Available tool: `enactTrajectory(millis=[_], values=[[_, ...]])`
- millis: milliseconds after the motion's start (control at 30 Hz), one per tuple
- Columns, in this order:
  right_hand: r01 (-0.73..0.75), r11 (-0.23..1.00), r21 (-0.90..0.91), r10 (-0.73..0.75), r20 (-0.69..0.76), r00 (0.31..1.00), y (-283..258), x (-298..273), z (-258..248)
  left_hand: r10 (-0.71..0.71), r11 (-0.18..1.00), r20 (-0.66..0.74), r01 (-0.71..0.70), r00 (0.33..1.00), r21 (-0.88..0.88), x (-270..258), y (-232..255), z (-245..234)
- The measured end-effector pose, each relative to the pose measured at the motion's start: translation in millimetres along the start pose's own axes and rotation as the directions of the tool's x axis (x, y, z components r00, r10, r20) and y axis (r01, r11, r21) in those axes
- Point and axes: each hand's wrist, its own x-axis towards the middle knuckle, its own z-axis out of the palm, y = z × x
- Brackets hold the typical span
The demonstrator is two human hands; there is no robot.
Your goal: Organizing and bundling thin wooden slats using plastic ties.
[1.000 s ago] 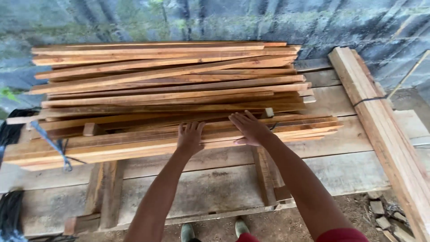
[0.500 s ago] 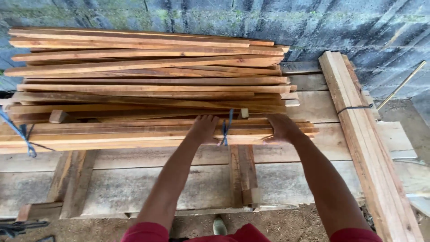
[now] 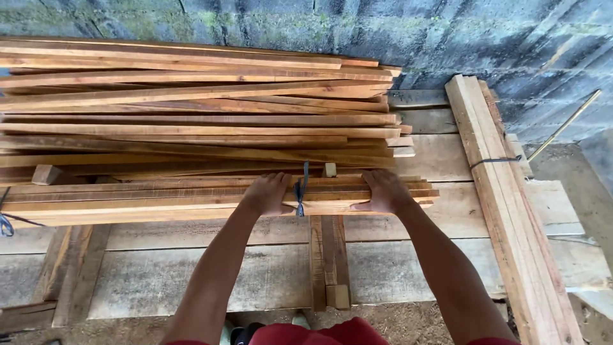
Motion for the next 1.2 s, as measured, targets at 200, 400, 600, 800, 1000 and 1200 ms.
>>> enactTrajectory(millis=[200, 400, 600, 800, 1000, 1200], values=[[0.031, 0.999, -0.006, -0.032, -0.103, 0.994, -7, 9, -23, -0.006, 1.0, 0.107, 0.006, 0.994, -0.001, 7, 0, -15], [0.016, 1.0, -0.025, -0.017, -0.046, 0.999, -13, 9, -30, 0.0, 1.0, 0.23, 0.006, 0.973, -0.024, 8, 2, -28], [-0.042, 0.998, 0.051, 0.036, 0.113, 0.993, -14, 11, -40, 0.002, 0.994, 0.237, 0.024, 0.972, -0.108, 8, 2, -48], [0.006, 1.0, 0.013, -0.006, 0.061, 0.998, -10, 12, -34, -0.084, 0.973, 0.441, 0.169, 0.894, -0.158, 14, 13, -79], [0.078, 0.994, -0.079, -0.078, 0.002, 0.997, -19, 9, -25, -0.062, 0.975, 0.325, 0.127, 0.944, -0.183, 6, 8, -46], [-0.147, 0.978, -0.148, 0.145, -0.019, 0.989, -35, -4, -12, -0.012, 0.982, 0.227, 0.054, 0.974, -0.179, 9, 4, -37]])
